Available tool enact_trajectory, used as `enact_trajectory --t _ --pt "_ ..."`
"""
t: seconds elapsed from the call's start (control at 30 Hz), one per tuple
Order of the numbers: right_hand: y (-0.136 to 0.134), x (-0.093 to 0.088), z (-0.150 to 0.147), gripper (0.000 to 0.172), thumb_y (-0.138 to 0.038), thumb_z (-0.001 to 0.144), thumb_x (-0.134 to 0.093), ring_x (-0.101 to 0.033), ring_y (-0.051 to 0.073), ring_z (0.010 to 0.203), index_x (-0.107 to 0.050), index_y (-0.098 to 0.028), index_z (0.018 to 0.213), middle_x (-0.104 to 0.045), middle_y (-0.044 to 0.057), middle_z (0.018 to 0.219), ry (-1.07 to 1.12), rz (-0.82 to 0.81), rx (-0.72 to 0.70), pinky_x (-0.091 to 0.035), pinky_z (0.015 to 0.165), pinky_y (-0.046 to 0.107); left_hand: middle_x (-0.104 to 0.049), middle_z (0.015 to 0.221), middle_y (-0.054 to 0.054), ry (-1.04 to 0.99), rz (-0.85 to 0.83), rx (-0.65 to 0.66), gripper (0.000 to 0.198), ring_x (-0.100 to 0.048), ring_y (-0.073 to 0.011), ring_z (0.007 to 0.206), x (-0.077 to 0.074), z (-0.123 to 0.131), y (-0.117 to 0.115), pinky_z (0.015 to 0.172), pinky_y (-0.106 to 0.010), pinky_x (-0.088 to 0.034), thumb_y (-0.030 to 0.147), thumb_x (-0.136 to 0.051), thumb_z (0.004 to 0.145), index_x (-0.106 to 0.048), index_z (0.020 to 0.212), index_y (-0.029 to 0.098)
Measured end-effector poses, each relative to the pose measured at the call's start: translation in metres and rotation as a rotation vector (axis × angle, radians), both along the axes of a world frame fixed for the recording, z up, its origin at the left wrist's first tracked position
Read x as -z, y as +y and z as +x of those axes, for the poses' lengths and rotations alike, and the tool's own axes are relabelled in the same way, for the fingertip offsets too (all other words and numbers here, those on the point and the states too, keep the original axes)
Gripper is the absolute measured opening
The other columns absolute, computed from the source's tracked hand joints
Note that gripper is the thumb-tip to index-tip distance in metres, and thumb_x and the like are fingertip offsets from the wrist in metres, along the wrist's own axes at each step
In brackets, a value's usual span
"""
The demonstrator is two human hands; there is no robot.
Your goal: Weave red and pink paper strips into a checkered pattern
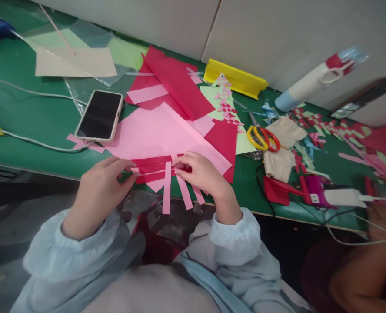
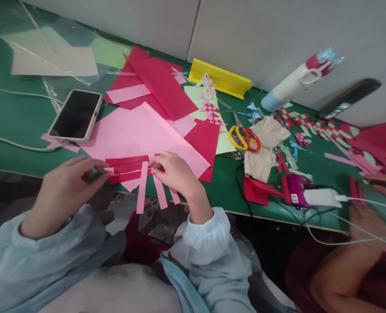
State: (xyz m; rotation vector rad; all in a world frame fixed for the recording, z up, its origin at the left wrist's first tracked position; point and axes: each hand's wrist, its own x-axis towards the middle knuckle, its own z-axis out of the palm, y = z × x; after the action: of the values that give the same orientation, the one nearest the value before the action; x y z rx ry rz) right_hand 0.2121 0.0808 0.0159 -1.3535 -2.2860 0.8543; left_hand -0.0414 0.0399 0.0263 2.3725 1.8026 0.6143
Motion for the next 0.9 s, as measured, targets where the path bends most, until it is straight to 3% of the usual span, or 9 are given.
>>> enact_trajectory --t 0.2,0.7,0.8,0.9 --pt "0.000 -0.001 0.000 0.016 -0.012 0.084 -0.060 -0.058 0.016 0.085 -0.069 -0.018 0.095 -0.063 0.003 0.089 -0.005 0.002 -0.004 -0.045 0.077 0.029 -0.069 0.091 -0.008 0.083 0.114 0.082 0.012 -0.062 -0.0268 0.084 0.012 0.018 -0.002 0.076 -0.040 -0.050 0.026 -0.057 0.090 -0.062 0.099 0.021" --pt "-0.001 0.000 0.000 0.016 -0.011 0.083 -0.061 -0.058 0.016 0.086 -0.068 -0.019 0.095 -0.062 0.003 0.089 -0.001 0.009 -0.001 -0.045 0.076 0.029 -0.070 0.095 -0.011 0.107 0.084 0.123 0.019 -0.061 -0.0279 0.083 0.017 0.024 0.002 0.076 -0.042 -0.050 0.018 -0.051 0.089 -0.064 0.102 0.016" --pt "-0.003 0.000 0.000 0.013 -0.017 0.082 -0.066 -0.058 0.017 0.087 -0.067 -0.019 0.096 -0.062 0.004 0.090 -0.023 0.019 -0.002 -0.045 0.077 0.030 -0.070 0.100 -0.011 0.108 0.094 0.124 0.022 -0.061 -0.0283 0.087 0.018 0.025 0.003 0.079 -0.044 -0.050 0.017 -0.050 0.089 -0.063 0.107 0.017" --pt "-0.008 -0.002 0.000 0.021 -0.025 0.081 -0.071 -0.057 0.020 0.094 -0.065 -0.019 0.101 -0.061 0.005 0.095 -0.076 0.044 -0.012 -0.047 0.082 0.034 -0.069 0.101 -0.011 0.114 0.096 0.127 0.023 -0.062 -0.0278 0.088 0.018 0.025 0.003 0.081 -0.044 -0.050 0.016 -0.050 0.088 -0.062 0.107 0.017"
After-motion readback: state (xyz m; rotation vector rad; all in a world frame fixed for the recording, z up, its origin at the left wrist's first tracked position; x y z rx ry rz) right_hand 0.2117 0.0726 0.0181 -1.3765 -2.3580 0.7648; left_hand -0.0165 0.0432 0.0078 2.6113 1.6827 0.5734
